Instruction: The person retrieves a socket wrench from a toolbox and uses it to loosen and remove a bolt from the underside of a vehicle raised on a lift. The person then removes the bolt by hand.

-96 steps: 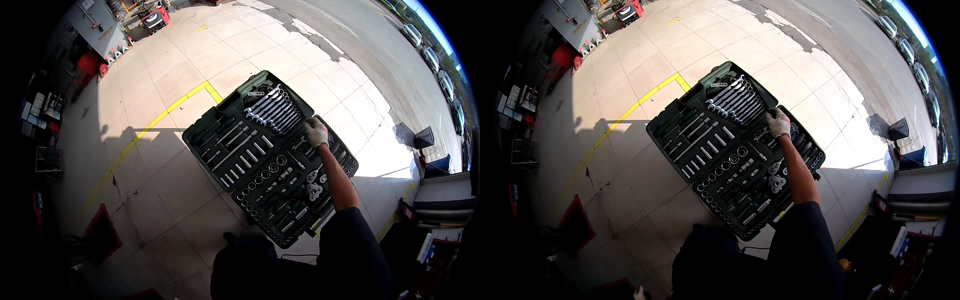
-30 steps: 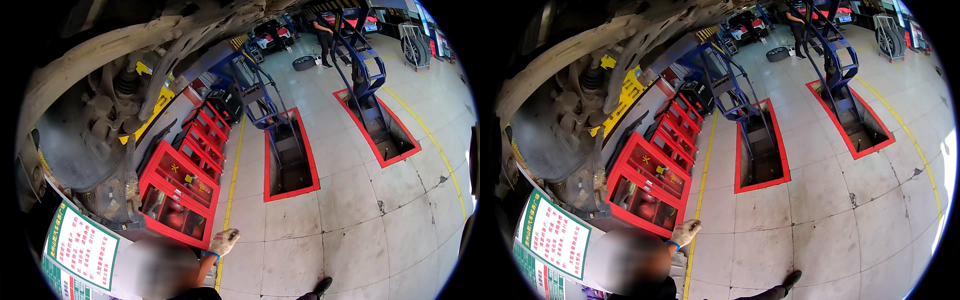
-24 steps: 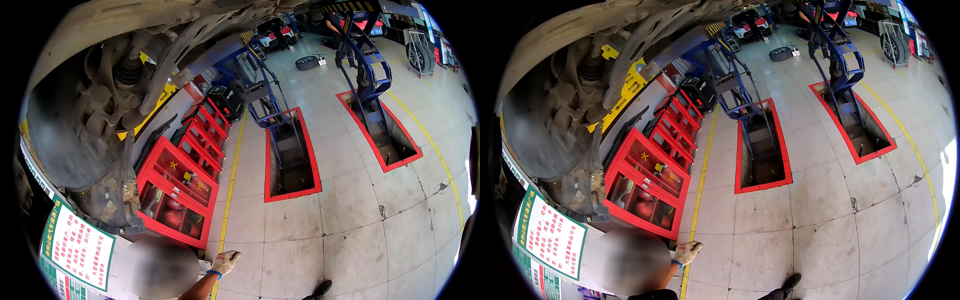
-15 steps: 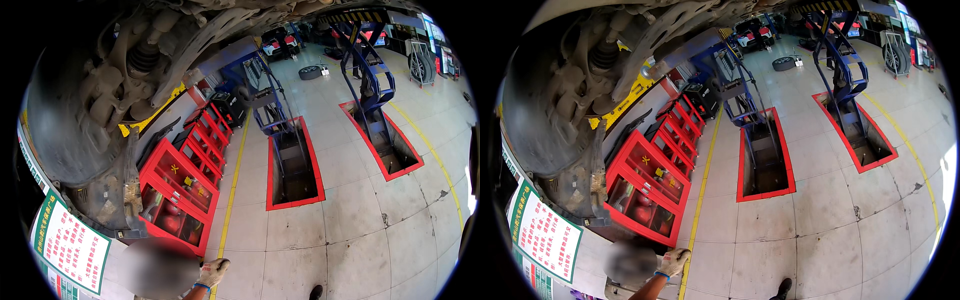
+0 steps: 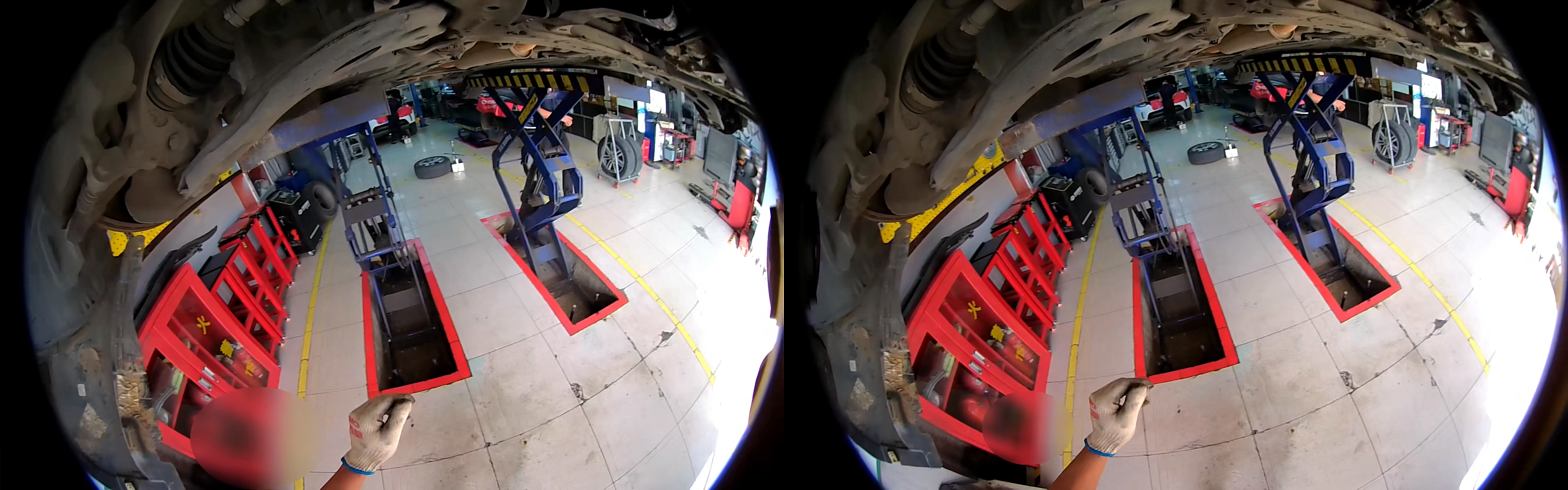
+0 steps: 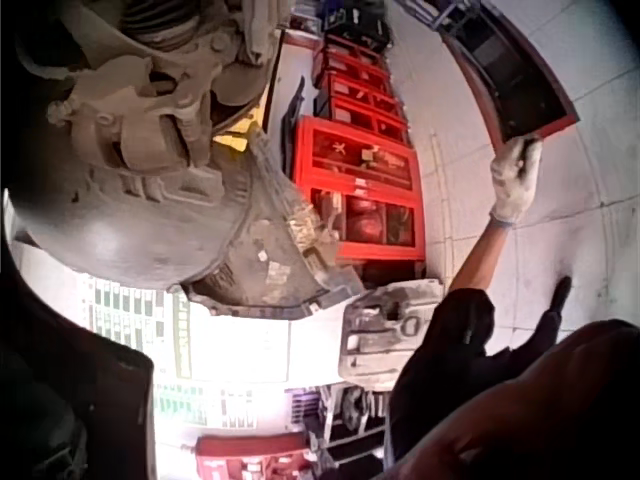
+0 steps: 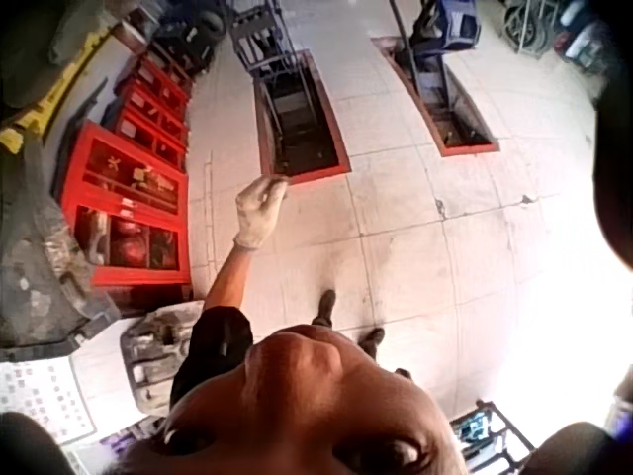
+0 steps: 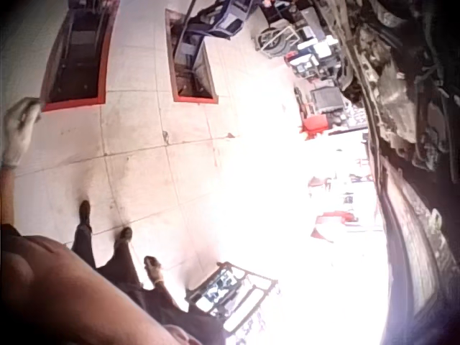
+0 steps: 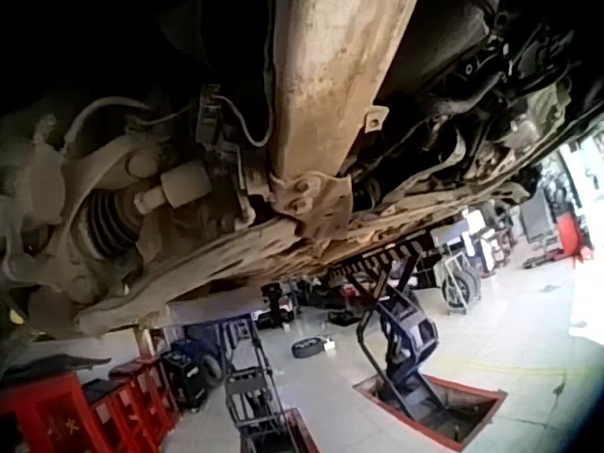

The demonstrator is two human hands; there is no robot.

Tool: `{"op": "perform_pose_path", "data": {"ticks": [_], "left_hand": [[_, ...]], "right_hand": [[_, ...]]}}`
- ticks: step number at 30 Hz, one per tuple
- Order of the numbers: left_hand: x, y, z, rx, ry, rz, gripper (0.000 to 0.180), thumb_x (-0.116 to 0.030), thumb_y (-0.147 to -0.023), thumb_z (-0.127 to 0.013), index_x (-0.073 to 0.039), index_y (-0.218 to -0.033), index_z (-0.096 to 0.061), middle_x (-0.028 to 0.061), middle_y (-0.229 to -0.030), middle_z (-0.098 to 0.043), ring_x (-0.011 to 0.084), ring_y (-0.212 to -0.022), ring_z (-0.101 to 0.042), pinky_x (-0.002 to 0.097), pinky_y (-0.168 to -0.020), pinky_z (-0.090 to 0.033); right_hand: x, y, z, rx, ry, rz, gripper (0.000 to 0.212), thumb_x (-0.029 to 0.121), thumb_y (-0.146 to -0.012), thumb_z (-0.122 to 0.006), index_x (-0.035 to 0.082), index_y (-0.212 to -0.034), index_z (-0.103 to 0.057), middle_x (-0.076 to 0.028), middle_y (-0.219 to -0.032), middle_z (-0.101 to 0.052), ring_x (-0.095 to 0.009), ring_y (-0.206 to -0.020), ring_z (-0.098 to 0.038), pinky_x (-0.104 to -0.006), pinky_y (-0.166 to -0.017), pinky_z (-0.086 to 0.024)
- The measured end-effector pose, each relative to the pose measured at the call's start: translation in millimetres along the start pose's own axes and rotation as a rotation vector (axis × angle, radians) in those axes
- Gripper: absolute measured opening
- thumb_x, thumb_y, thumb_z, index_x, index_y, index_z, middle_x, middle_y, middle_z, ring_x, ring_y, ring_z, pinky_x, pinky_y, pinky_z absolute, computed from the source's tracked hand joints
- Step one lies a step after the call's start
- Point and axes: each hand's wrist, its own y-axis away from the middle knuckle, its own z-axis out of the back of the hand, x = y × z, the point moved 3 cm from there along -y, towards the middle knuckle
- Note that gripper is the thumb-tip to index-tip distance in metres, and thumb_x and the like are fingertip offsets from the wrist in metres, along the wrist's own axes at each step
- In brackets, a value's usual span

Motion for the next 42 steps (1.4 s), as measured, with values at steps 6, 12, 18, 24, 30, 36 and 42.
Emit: {"op": "perform_pose_path", "data": {"ticks": [6,12,18,24,30,36,42], "left_hand": [[-9,-32,2,-0.01,0.229,-0.052,0.016,-0.006,-0.095,-0.063,0.005,-0.096,-0.073,0.0102,-0.078,-0.072,0.0146,-0.068,-0.069,0.0294,-0.064,-0.059],[-17,-70,41,-0.091,0.305,-0.095,0.016,-0.003,-0.091,-0.059,0.007,-0.092,-0.071,0.0098,-0.069,-0.069,0.0155,-0.063,-0.067,0.029,-0.061,-0.055],[-44,-94,66,-0.048,0.277,-0.256,0.028,-0.021,-0.091,-0.071,0.0,-0.11,-0.071,0.0117,-0.082,-0.07,0.0175,-0.067,-0.065,0.0329,-0.064,-0.055],[-129,-125,84,-0.205,0.063,-0.67,0.032,-0.002,-0.084,-0.071,0.003,-0.115,-0.068,0.0171,-0.105,-0.068,0.0259,-0.098,-0.067,0.037,-0.08,-0.057],[-235,-157,112,-0.625,-0.331,-1.112,0.054,-0.021,-0.083,-0.085,0.002,-0.128,-0.064,0.0165,-0.125,-0.066,0.0355,-0.122,-0.058,0.0483,-0.097,-0.056],[-299,-237,118,-0.426,-0.548,-0.75,0.082,-0.042,-0.08,-0.084,-0.013,-0.15,-0.051,0.0161,-0.131,-0.068,0.0354,-0.123,-0.063,0.0506,-0.105,-0.053],[-325,-277,84,-0.018,-0.699,-0.481,0.072,-0.041,-0.088,-0.077,-0.018,-0.15,-0.047,0.0118,-0.127,-0.07,0.0326,-0.115,-0.069,0.0484,-0.1,-0.057]], "right_hand": [[119,51,-65,-0.075,0.181,-0.009,0.037,0.035,-0.1,-0.067,0.008,-0.124,-0.07,-0.012,-0.099,-0.076,-0.018,-0.081,-0.071,-0.0357,-0.075,-0.059],[153,49,-117,-0.125,0.089,0.019,0.038,0.036,-0.099,-0.068,0.008,-0.125,-0.07,-0.012,-0.103,-0.076,-0.019,-0.083,-0.07,-0.0368,-0.075,-0.058],[168,49,-135,-0.113,0.11,0.079,0.042,0.039,-0.099,-0.067,0.008,-0.127,-0.069,-0.013,-0.108,-0.075,-0.021,-0.086,-0.07,-0.0382,-0.076,-0.058],[169,68,-136,-0.109,0.039,-0.005,0.045,0.042,-0.1,-0.065,0.007,-0.128,-0.068,-0.013,-0.108,-0.075,-0.022,-0.087,-0.07,-0.0401,-0.079,-0.057],[198,85,-125,-0.148,0.109,0.012,0.044,0.042,-0.1,-0.065,0.007,-0.127,-0.068,-0.012,-0.108,-0.075,-0.022,-0.087,-0.07,-0.0402,-0.079,-0.057],[204,75,-114,-0.144,0.11,0.082,0.038,0.038,-0.1,-0.065,0.007,-0.122,-0.069,-0.012,-0.104,-0.074,-0.023,-0.085,-0.068,-0.0403,-0.078,-0.056],[200,77,-129,-0.217,0.03,0.115,0.033,0.034,-0.1,-0.066,0.007,-0.117,-0.07,-0.011,-0.101,-0.074,-0.023,-0.083,-0.067,-0.0405,-0.076,-0.054]]}}
